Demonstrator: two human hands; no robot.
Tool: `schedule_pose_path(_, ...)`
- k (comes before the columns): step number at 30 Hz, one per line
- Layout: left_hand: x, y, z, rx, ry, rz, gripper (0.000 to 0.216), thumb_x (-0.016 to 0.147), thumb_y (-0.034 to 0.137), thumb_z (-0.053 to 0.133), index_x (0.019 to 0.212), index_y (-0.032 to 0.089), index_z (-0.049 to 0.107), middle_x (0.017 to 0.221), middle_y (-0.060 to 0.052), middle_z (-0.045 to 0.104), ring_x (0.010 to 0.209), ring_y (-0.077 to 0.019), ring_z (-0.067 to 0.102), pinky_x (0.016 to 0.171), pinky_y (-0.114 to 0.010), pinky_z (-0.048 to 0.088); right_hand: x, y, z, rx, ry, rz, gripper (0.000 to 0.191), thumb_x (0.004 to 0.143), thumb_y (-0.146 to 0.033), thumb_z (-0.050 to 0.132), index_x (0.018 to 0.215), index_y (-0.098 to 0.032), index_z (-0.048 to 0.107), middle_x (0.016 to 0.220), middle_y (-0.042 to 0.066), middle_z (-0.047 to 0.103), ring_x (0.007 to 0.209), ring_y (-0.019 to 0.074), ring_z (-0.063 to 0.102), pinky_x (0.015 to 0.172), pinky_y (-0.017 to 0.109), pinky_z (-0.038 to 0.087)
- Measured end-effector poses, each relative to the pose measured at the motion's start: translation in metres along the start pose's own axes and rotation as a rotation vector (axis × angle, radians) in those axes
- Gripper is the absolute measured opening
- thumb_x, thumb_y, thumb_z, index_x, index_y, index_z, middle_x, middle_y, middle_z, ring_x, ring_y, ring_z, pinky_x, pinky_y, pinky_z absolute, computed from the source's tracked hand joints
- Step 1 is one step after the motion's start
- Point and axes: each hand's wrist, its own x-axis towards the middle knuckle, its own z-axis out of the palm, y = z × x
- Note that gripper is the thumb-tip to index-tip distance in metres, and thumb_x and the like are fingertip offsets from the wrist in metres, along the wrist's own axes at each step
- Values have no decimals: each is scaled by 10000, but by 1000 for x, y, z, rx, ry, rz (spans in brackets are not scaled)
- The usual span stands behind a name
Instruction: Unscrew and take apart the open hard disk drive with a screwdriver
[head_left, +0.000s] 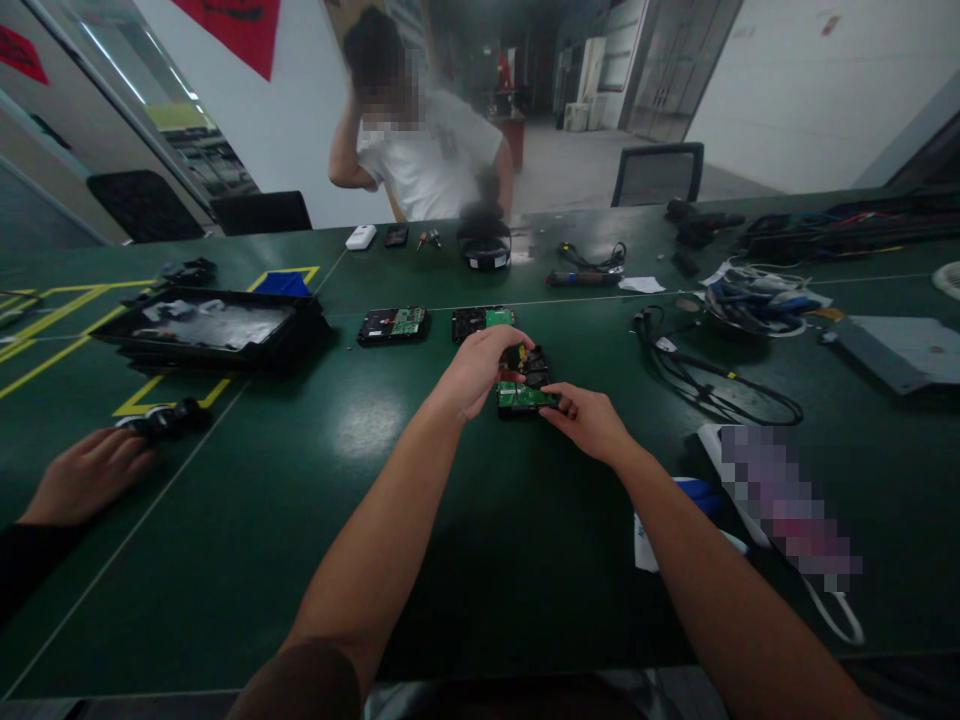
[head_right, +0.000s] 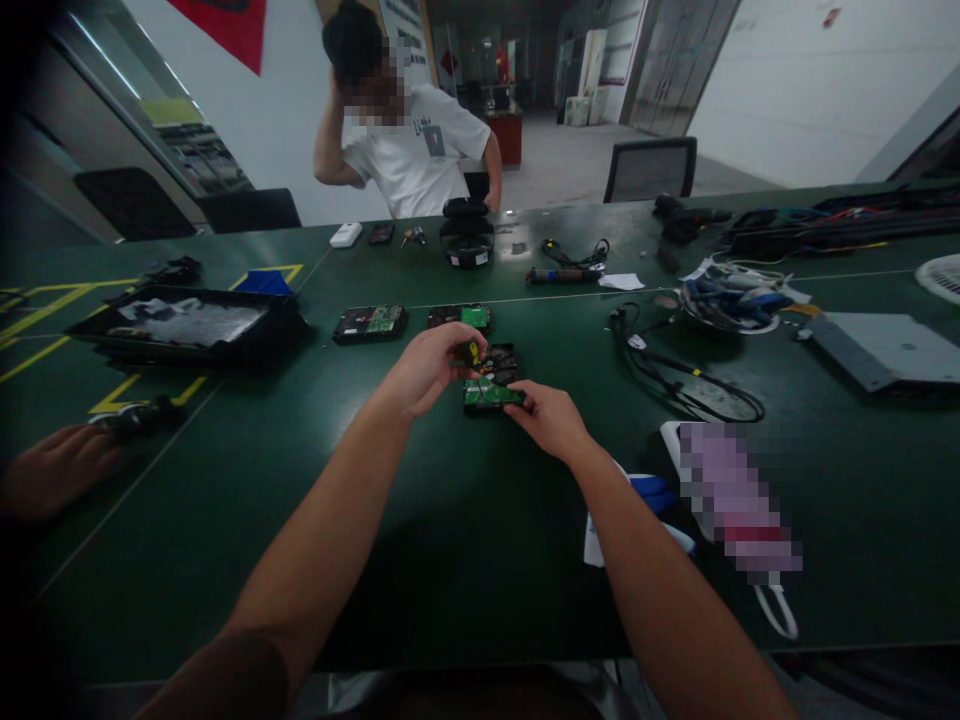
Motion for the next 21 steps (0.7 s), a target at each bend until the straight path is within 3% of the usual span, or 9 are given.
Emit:
schedule_pose_path(3, 0, 0, -1, 46, 12, 22, 190, 834, 310, 586, 792, 159, 693, 994, -104, 654, 912, -196, 605, 596, -240, 521, 0, 0, 0, 6, -8, -6, 380, 927, -394, 653, 1290, -281, 661, 827, 8, 655, 699, 161, 592, 640, 288, 460)
schedule_pose_path(11, -1, -1, -1, -101, -81, -63, 140, 841, 292, 610, 861, 157, 642, 816, -82, 646, 818, -198, 637, 651, -310, 565, 1, -1, 0, 7, -5, -11, 375, 913, -390, 671, 1265, -261, 673, 828, 9, 659, 693, 155, 593, 648, 284, 465)
schedule_pose_path(21, -3, 1, -1, 62, -46, 24, 159, 831, 296, 599, 794, 170, 689, 976, -85, 639, 922, -192, 600, 584, -230, 514, 0, 1, 0, 15, 0, -23, 384, 919, -397, 668, 1284, -280, 661, 831, 5, 663, 695, 156, 598, 646, 285, 461)
